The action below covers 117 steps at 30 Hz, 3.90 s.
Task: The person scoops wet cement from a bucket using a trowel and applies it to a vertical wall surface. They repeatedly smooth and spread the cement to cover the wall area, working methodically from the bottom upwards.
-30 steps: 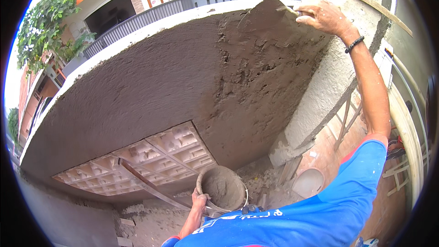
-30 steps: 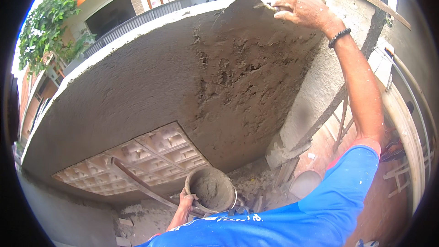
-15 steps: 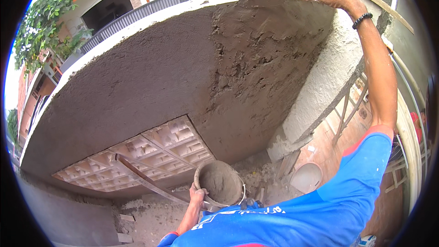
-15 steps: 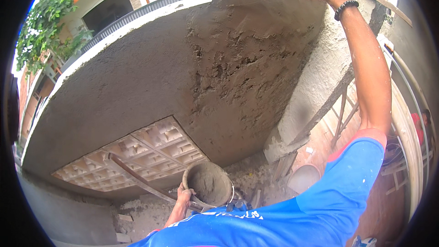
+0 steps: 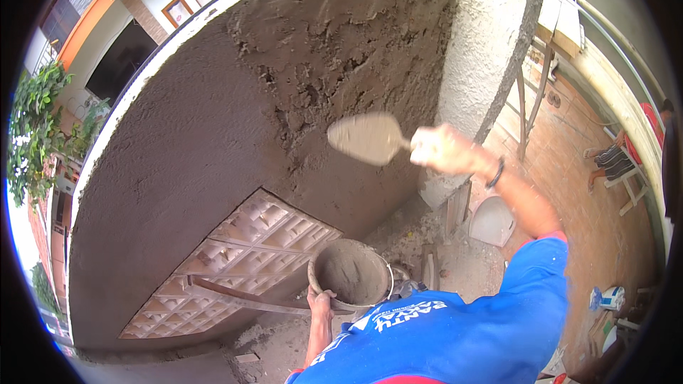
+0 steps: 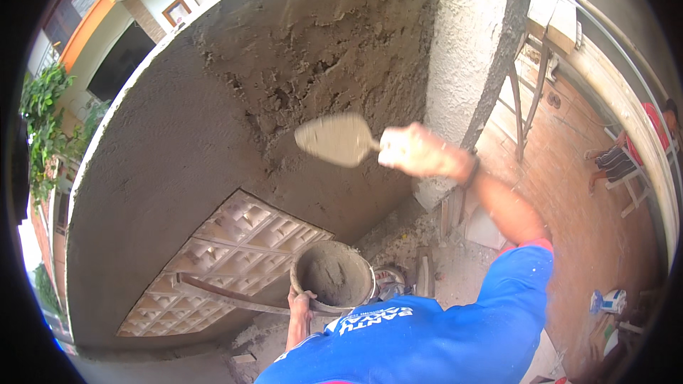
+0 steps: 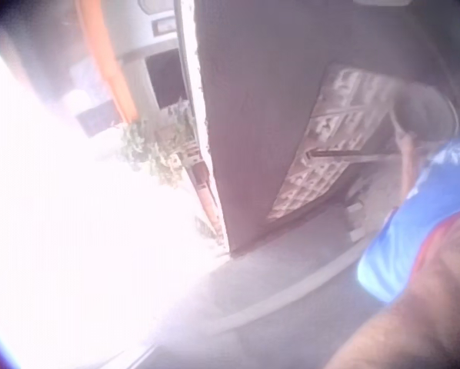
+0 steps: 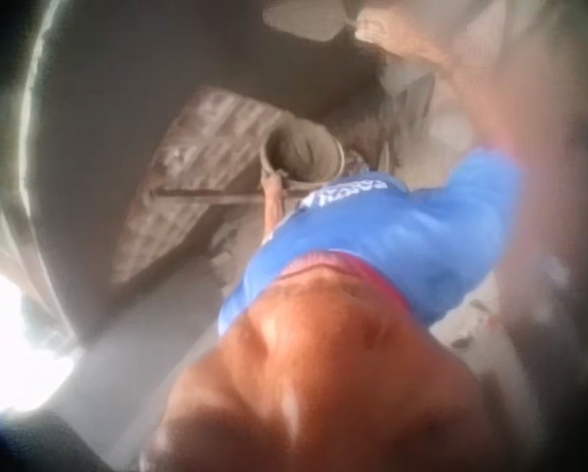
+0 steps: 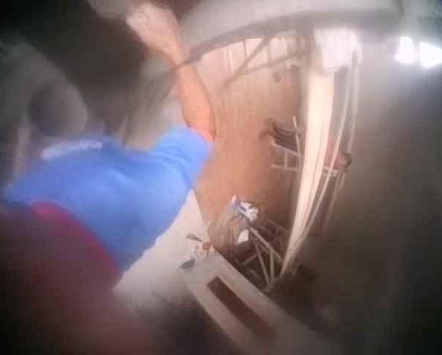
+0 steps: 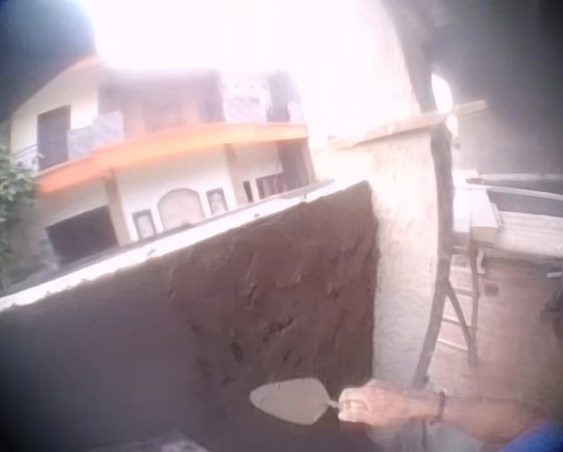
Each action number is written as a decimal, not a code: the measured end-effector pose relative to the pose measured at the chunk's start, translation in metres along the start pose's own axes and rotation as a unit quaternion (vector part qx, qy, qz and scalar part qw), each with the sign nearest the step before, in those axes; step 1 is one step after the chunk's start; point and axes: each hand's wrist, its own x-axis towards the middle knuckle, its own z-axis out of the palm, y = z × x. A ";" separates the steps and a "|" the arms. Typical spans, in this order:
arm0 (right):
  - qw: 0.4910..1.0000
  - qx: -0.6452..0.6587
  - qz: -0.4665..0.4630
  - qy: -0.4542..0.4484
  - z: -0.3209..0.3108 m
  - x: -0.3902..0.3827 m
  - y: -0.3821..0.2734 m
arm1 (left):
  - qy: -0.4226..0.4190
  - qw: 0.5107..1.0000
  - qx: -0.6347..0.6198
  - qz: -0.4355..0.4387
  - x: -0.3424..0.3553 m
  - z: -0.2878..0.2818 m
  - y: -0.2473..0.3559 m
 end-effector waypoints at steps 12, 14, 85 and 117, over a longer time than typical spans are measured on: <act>0.926 0.157 0.184 -0.289 0.239 -0.151 0.027 | 0.036 0.998 -0.035 0.037 -0.011 0.003 -0.003; 0.928 0.160 0.178 -0.286 0.245 -0.156 0.037 | 0.038 0.997 -0.056 0.028 -0.008 0.003 -0.012; 0.736 -0.029 0.587 -0.336 0.334 -0.735 0.424 | 0.341 0.882 -0.309 -0.102 0.032 0.153 -0.803; 0.693 -0.015 0.540 -0.477 0.555 -0.573 0.290 | 0.554 0.758 -0.158 -0.307 -0.083 -0.098 -1.046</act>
